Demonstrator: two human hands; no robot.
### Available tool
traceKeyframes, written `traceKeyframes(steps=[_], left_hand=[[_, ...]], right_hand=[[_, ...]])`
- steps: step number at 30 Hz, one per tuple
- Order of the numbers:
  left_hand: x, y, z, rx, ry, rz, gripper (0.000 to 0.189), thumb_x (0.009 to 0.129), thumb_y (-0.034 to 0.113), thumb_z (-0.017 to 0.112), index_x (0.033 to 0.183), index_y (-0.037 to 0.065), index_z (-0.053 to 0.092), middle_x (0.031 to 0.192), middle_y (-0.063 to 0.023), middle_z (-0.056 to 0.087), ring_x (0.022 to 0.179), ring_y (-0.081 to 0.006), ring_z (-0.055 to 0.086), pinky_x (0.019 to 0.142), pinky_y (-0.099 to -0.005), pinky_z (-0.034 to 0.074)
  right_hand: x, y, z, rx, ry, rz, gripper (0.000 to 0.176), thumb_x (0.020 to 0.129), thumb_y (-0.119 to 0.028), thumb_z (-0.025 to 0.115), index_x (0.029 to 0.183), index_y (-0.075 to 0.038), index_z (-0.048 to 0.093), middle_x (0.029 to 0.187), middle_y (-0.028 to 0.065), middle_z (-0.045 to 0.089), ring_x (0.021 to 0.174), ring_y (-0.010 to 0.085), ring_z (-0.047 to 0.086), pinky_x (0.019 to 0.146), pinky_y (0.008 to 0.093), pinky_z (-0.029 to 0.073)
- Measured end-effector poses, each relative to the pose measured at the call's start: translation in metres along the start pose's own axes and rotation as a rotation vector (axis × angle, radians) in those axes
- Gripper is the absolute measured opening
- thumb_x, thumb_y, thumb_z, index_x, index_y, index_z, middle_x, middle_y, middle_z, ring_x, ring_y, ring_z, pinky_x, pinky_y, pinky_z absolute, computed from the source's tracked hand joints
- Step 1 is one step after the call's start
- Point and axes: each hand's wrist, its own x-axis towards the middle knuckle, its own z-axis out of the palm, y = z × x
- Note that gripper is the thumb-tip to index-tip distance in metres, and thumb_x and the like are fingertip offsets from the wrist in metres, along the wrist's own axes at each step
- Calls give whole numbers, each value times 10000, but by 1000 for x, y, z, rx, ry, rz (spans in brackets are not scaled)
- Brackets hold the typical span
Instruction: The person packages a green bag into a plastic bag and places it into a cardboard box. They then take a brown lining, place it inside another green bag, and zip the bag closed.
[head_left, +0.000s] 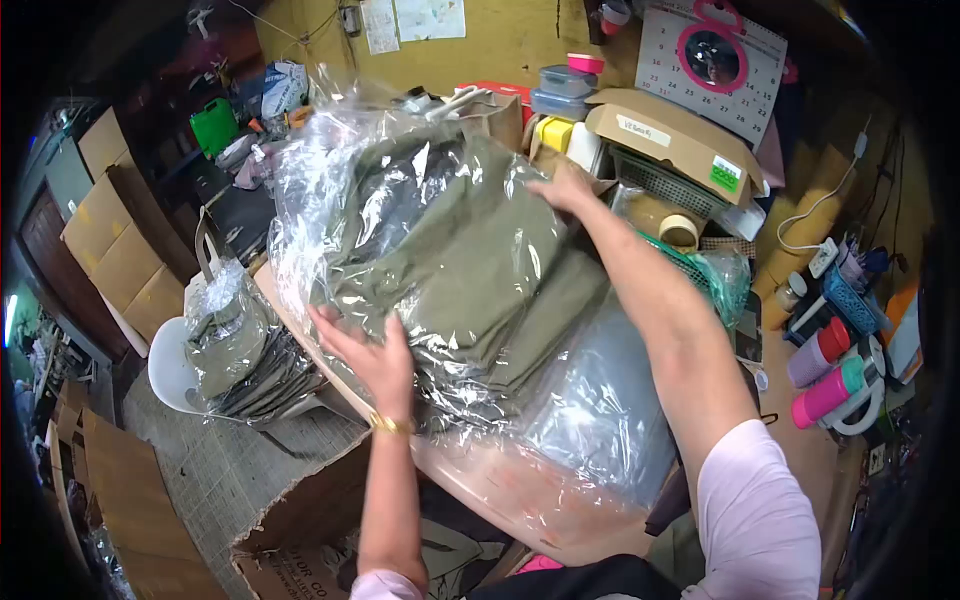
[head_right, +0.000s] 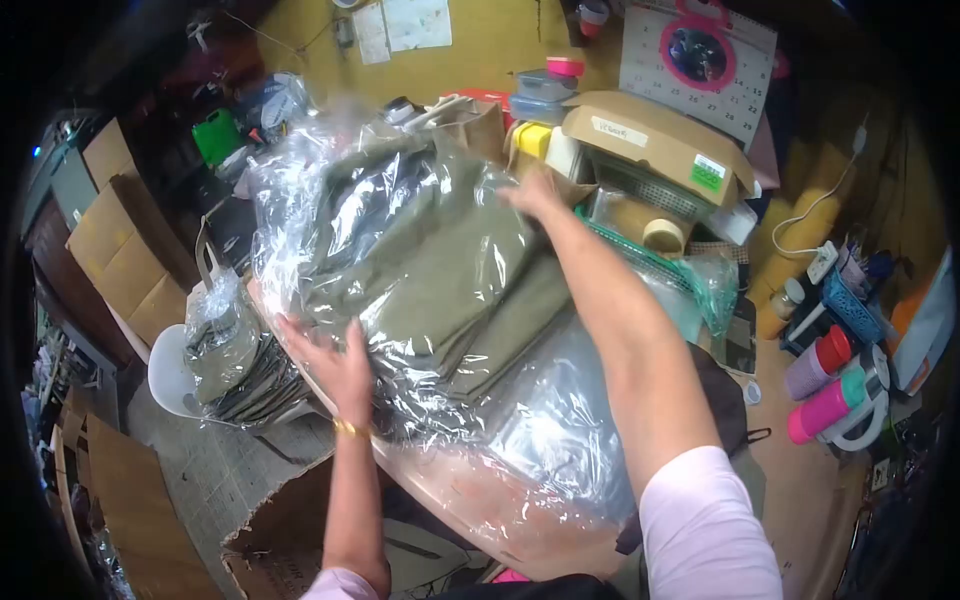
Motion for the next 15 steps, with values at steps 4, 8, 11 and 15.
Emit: traceKeyframes(steps=[4, 8, 11, 15], left_hand=[[-40, 71, -7, 440, -530, 496, 855, 733, 278, 823, 1422, 5, 397, 1384, -234, 459, 1336, -386, 409, 1118, -572, 270], [-45, 57, 12, 716, -821, 321, 937, 700, 449, 826, 1406, -6, 410, 1320, -188, 535, 1308, -347, 454, 1080, -651, 261], [-35, 66, 17, 819, -910, 246, 981, 696, 443, 833, 1432, -11, 370, 1349, -200, 513, 1299, -377, 458, 1083, -664, 250], [-39, 86, 39, 761, -776, 436, 1038, 701, 381, 840, 1477, -26, 284, 1423, -283, 427, 1306, -474, 432, 1098, -684, 198]], right_hand=[[-16, 11, 16, 153, -159, 154, 607, 698, -473, 830, 1008, 32, 700, 1002, 215, 710, 941, 300, 684, 849, 385, 518], [-14, 8, 7, 424, -175, 186, 504, 718, -429, 810, 868, 34, 677, 837, 135, 686, 754, 193, 627, 712, 360, 502], [-24, -39, -49, 274, -202, 7, 206, 780, -203, 704, 813, -1, 681, 724, 71, 679, 642, 153, 612, 622, 328, 487], [-17, -44, -80, 741, -377, 198, 180, 825, -188, 698, 843, -9, 682, 743, 48, 679, 585, 138, 620, 548, 293, 498]])
